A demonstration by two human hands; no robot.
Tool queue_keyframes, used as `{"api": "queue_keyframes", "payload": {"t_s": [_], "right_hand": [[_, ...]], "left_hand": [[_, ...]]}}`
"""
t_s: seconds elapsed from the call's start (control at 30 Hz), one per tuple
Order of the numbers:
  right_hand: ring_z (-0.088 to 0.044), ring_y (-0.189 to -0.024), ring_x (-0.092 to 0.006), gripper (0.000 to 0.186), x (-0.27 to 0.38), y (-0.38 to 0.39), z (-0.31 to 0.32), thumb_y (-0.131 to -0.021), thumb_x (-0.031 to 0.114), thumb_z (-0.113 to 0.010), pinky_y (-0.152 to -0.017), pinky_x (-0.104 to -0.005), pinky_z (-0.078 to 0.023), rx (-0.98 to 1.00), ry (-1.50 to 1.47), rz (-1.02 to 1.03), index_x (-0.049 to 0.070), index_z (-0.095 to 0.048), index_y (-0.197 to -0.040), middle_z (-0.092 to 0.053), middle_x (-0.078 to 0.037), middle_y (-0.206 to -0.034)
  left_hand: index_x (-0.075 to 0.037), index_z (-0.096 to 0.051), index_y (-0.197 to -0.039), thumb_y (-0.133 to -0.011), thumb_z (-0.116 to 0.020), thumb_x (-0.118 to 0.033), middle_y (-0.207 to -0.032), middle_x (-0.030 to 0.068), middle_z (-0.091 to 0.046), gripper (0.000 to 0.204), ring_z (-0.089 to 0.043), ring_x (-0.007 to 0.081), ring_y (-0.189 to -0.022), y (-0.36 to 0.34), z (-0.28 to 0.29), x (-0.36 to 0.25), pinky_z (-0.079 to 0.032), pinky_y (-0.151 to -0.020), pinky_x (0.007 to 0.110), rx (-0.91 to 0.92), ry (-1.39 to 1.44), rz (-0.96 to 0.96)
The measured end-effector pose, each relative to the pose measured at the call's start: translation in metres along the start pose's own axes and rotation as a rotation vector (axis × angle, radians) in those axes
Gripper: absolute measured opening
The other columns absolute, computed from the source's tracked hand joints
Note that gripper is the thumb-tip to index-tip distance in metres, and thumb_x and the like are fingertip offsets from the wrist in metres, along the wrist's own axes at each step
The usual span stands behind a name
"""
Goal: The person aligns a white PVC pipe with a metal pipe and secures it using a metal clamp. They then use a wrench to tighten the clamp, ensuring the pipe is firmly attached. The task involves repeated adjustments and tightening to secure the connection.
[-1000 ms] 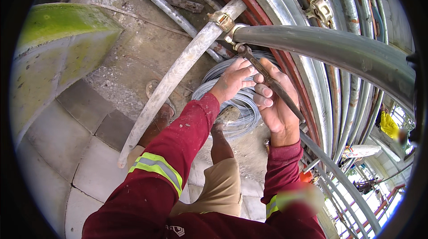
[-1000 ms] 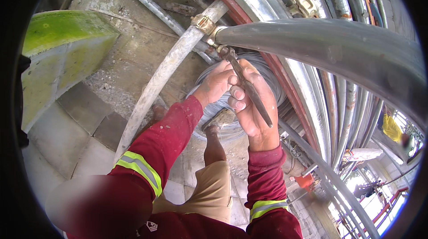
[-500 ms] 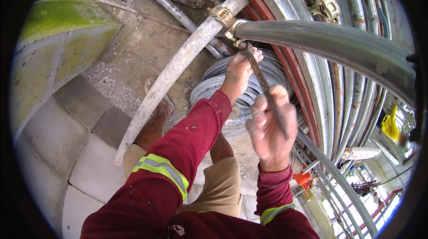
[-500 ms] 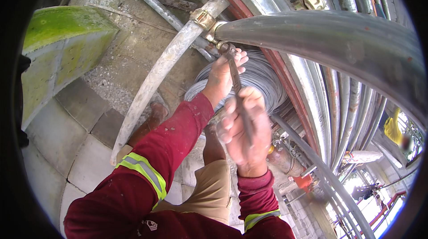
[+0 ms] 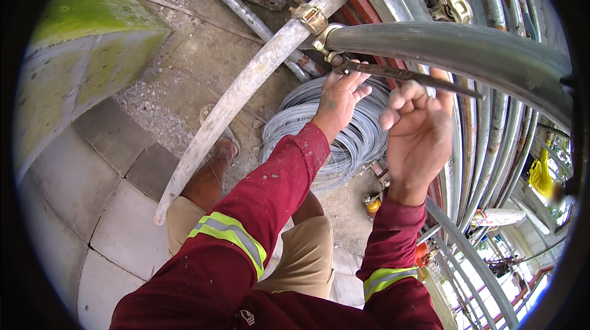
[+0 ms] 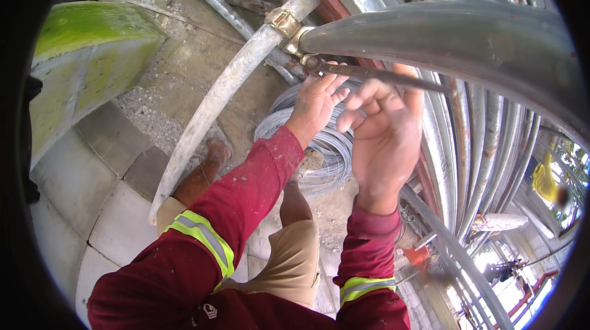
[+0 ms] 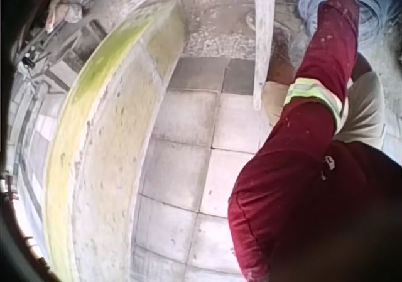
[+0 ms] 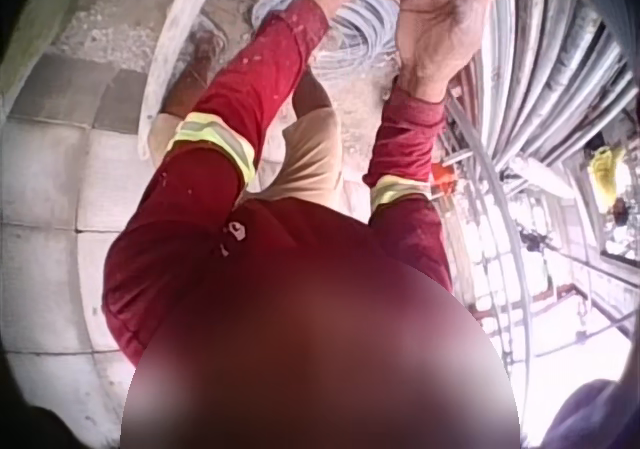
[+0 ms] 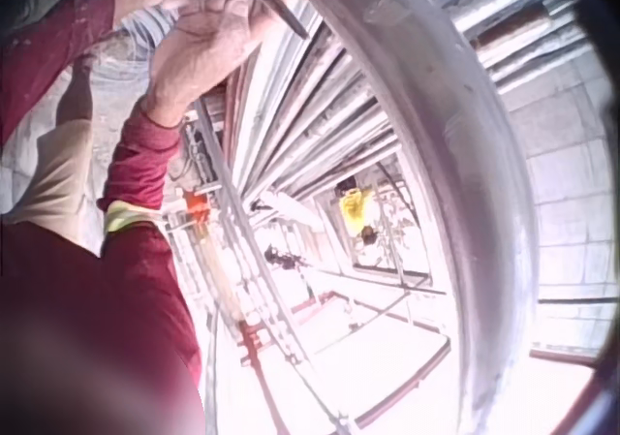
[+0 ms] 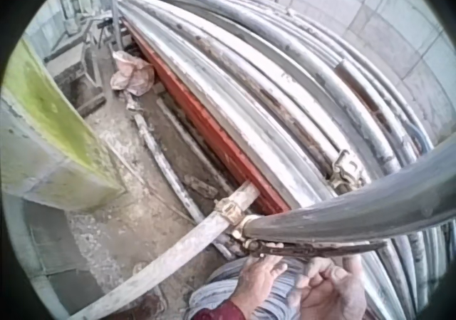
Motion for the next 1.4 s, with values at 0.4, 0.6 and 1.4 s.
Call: {"api": "queue_keyframes", "payload": {"t_s": [0.4,0.6,1.4], "right_hand": [[-0.043,-0.056,-0.0037,0.031,0.007,-0.016,0.009,-0.112,0.030,-0.062,-0.051,-0.0228,-0.033,-0.220,0.940,0.438,0.000,-0.065,-0.117,-0.055,0.001,-0.075],[-0.058,-0.068,-0.0089,0.016,-0.022,0.054,0.017,-0.109,0.016,-0.063,-0.060,-0.0266,-0.047,-0.184,0.937,0.468,0.001,-0.064,-0.114,-0.070,-0.006,-0.087],[-0.047,-0.057,-0.0055,0.022,-0.006,0.010,0.013,-0.113,0.021,-0.057,-0.051,-0.0255,-0.039,-0.280,0.967,0.478,0.001,-0.063,-0.112,-0.061,-0.001,-0.080]], "left_hand": [[-0.009,-0.054,-0.138,-0.105,-0.072,-0.028,-0.140,0.0111,-0.065,0.042,-0.063,0.0281,-0.132,-0.006,0.006,0.003,-0.054,-0.095,0.043,0.012,-0.140,-0.146],[-0.010,-0.052,-0.144,-0.104,-0.073,-0.036,-0.142,0.0115,-0.064,0.052,-0.062,0.0293,-0.134,0.004,0.003,-0.003,-0.056,-0.090,0.042,0.003,-0.162,0.016],[-0.015,-0.055,-0.135,-0.098,-0.079,-0.042,-0.127,0.0034,-0.067,0.051,-0.067,0.0216,-0.116,0.005,0.001,-0.005,-0.053,-0.079,0.039,-0.104,-0.161,-0.015]]}}
Point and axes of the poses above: each hand's wrist, its own y-axis away from the middle knuckle, its own z-axis out of the back of the hand, x = y × z, the point moved 2 cm from there along -y, towards the middle knuckle
